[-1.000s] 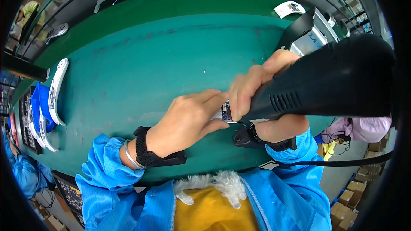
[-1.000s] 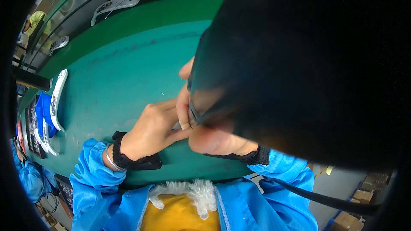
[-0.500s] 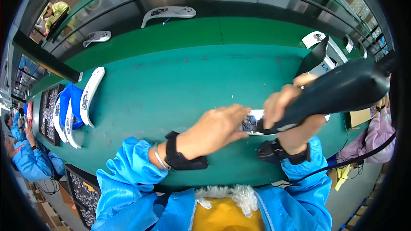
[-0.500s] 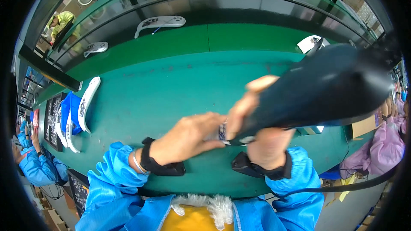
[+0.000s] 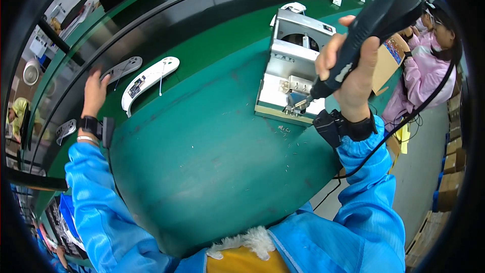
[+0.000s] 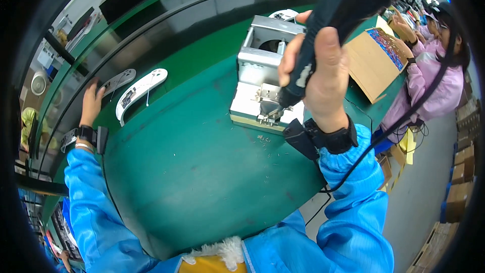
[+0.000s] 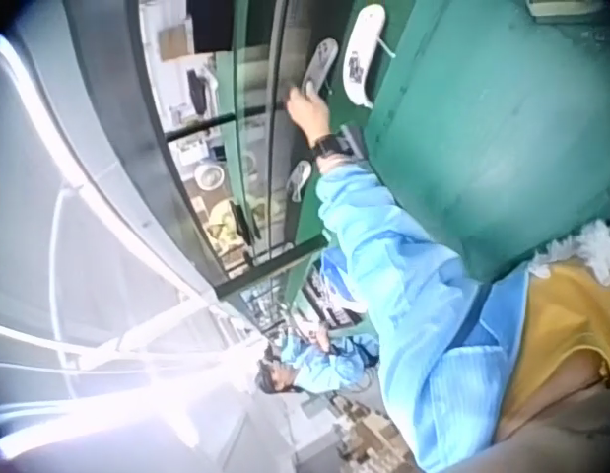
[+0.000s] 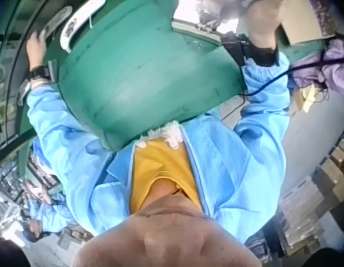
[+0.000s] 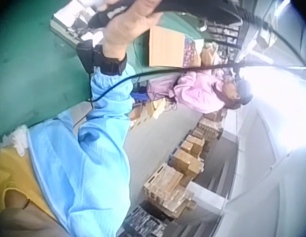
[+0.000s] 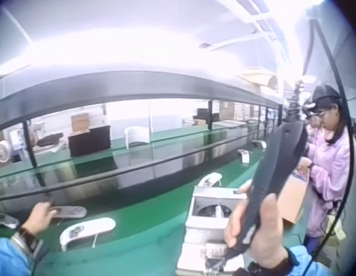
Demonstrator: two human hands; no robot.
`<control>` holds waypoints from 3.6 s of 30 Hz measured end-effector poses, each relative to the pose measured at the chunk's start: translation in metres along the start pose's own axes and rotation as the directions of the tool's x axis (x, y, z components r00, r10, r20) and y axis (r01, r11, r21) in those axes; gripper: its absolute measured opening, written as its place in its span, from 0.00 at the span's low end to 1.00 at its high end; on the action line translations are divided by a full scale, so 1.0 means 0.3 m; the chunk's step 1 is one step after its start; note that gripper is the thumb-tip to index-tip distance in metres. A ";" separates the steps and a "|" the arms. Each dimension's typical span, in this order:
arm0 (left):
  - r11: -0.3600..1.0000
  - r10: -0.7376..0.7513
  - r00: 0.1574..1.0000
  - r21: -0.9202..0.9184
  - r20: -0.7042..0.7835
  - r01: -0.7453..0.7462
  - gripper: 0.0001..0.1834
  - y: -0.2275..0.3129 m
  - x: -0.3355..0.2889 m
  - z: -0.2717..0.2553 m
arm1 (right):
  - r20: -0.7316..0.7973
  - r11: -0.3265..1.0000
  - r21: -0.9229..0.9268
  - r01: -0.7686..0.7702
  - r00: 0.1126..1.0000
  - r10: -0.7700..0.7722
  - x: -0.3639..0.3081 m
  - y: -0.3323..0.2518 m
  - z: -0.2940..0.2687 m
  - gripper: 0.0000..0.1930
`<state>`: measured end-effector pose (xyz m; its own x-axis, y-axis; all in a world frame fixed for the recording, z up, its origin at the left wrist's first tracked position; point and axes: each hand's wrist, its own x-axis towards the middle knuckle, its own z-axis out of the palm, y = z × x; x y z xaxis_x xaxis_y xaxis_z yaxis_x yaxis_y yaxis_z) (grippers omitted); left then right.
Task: Assembling electronic components into plastic housings at a factory workbench using a handheld heat joining tool.
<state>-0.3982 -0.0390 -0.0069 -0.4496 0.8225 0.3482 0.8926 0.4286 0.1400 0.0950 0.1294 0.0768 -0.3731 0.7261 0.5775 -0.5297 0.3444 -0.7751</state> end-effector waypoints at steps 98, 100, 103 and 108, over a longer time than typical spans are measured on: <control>0.704 0.270 0.934 -0.710 0.233 -0.027 0.25 0.573 -0.757 -0.271 | 0.361 0.947 0.055 -0.316 0.891 0.276 -0.311 0.070 0.680 0.42; 0.696 0.289 0.931 -0.716 0.224 -0.044 0.26 0.565 -0.764 -0.261 | 0.262 0.838 0.458 -0.297 0.946 0.192 -0.351 0.108 0.701 0.32; 0.689 0.297 0.933 -0.722 0.201 -0.064 0.25 0.556 -0.774 -0.252 | 0.319 0.904 0.266 -0.336 0.915 0.246 -0.353 0.097 0.717 0.36; 0.689 0.313 0.924 -0.722 0.218 -0.063 0.24 0.548 -0.780 -0.248 | 0.295 0.935 0.111 -0.336 0.910 0.292 -0.376 0.113 0.730 0.40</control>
<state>-0.1438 -0.1887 0.0036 -0.1434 0.9761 0.1633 0.6677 -0.0264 0.7439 -0.0476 -0.0713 0.0415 -0.7186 0.5858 0.3749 -0.4545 0.0124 -0.8906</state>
